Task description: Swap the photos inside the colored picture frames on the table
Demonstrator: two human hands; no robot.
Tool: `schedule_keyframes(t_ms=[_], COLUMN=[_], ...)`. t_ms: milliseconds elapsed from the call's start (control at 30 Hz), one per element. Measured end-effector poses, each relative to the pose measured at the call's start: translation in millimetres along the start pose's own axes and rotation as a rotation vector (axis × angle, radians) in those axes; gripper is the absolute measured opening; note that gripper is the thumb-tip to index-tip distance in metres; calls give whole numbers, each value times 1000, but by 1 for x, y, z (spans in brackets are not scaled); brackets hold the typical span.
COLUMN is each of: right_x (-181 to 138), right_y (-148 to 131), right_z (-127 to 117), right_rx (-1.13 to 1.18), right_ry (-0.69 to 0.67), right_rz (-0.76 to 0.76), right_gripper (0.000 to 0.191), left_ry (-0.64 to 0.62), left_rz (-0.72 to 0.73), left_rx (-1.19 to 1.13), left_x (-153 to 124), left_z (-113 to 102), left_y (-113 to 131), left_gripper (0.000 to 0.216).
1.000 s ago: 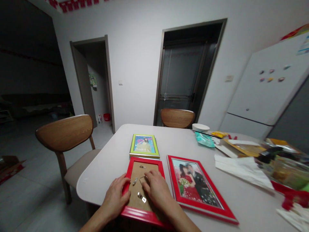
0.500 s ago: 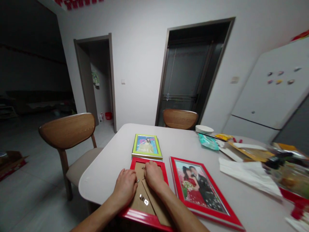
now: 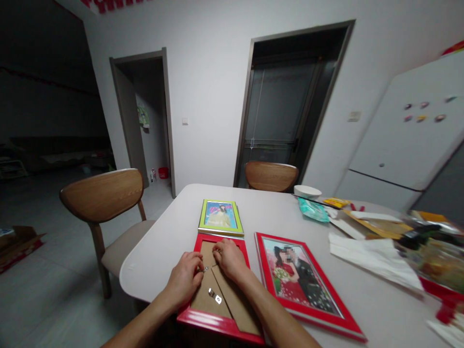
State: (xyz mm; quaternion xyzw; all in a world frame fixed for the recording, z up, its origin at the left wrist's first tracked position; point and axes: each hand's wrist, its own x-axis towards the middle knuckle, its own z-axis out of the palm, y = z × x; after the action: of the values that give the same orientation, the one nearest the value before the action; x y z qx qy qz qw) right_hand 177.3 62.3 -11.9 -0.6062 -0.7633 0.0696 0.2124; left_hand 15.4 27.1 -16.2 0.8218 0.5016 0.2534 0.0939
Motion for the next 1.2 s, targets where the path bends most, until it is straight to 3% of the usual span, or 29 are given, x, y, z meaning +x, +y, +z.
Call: schedule_keyframes(t_ms=[200,367,633,800,933,1067,1200], right_x=[-5,-26,-73,-69,-66,-59,-54], right_y=[-3,-5,-22,-28,-25,-25,-29], right_z=[-2,-18,-35,-36,-46,-59,-68], right_rx=[46,42,-145,-51,27,-3,-18], right_ry=[13,-2,-177,-138,-125,-89,-60], right_rz=[-28,-8,134,168,190,158,144], right_gripper=[26,32,38,41,45,38,35], left_ry=[0,-6,-24,-7,-6,-20,-37], left_rz=[-16,-19,-27,-12,35,131,261], left_rx=[-8,-10,-16,-6,1,4,7], left_x=[1,-4,-8,-8,-8,4,24], left_z=[1,-4,-4,-4,-6,-6,-8], left_y=[1,-1,4,7,11,24,39], left_gripper=[12,12,13,13,26,46,45])
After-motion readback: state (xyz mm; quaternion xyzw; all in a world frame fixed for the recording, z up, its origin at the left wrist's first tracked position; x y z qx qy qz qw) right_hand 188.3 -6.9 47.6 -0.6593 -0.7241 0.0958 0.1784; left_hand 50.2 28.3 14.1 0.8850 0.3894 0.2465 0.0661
